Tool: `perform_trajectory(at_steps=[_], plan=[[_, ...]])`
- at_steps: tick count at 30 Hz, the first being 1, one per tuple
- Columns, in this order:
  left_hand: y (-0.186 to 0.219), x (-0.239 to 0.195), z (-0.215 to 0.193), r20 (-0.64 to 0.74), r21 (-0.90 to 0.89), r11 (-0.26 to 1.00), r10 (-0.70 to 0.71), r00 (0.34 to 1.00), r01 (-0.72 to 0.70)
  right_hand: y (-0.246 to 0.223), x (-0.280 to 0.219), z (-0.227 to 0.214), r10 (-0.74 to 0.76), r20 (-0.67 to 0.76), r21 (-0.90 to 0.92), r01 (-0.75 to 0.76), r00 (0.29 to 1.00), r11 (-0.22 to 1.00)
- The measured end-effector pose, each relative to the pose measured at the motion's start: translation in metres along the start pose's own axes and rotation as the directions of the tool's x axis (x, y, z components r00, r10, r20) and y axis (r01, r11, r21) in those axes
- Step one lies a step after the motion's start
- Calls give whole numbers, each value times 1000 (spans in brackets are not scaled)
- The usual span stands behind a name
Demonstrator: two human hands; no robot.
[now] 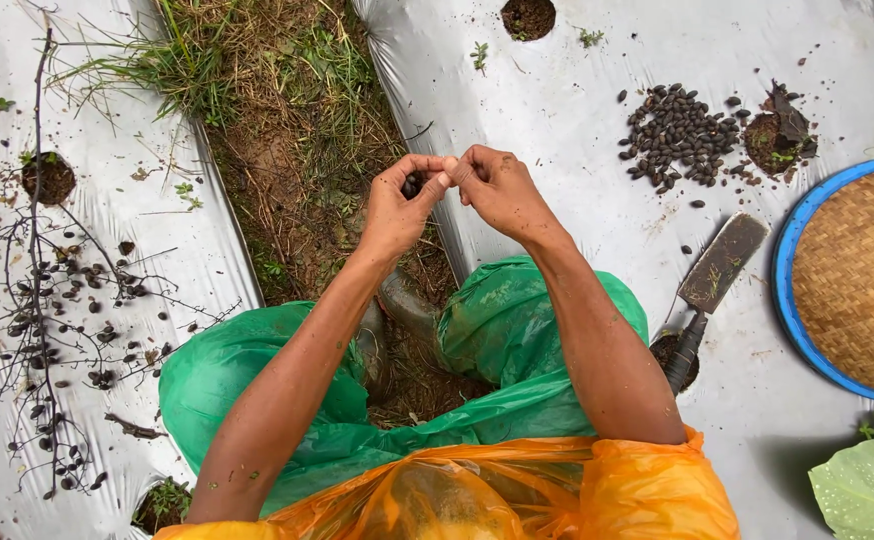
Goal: The person sits on a white plastic sheet in a garden and picks small, dark, round fruits from a vine. They remove the fruits by hand and place them into a pile on the sheet.
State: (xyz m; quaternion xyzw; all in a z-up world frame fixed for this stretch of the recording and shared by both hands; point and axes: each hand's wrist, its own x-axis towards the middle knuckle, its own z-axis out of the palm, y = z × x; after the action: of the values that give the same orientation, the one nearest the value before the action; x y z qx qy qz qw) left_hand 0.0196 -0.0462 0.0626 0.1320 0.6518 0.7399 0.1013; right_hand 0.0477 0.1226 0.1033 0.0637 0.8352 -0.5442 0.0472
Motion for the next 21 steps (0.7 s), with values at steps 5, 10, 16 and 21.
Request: perform_trajectory(at_steps=[5,10,16,21], plan=[[-18,4,1,41,36,999,23,999,-24,-10,-6,-9,62,59,106,-68,996,992],[-2,3,2,81,-9,1000,-5,997,6,-17,-8,-25,155,86,289,-173,984,942],[-13,-4,15,31,56,959,-281,959,279,48,44,-111,335,-75,154,-321,939,935],[-94,14,53,7,-331,696,-673,739,637,195,84,-202,336,-500,-34,-406,798,913]])
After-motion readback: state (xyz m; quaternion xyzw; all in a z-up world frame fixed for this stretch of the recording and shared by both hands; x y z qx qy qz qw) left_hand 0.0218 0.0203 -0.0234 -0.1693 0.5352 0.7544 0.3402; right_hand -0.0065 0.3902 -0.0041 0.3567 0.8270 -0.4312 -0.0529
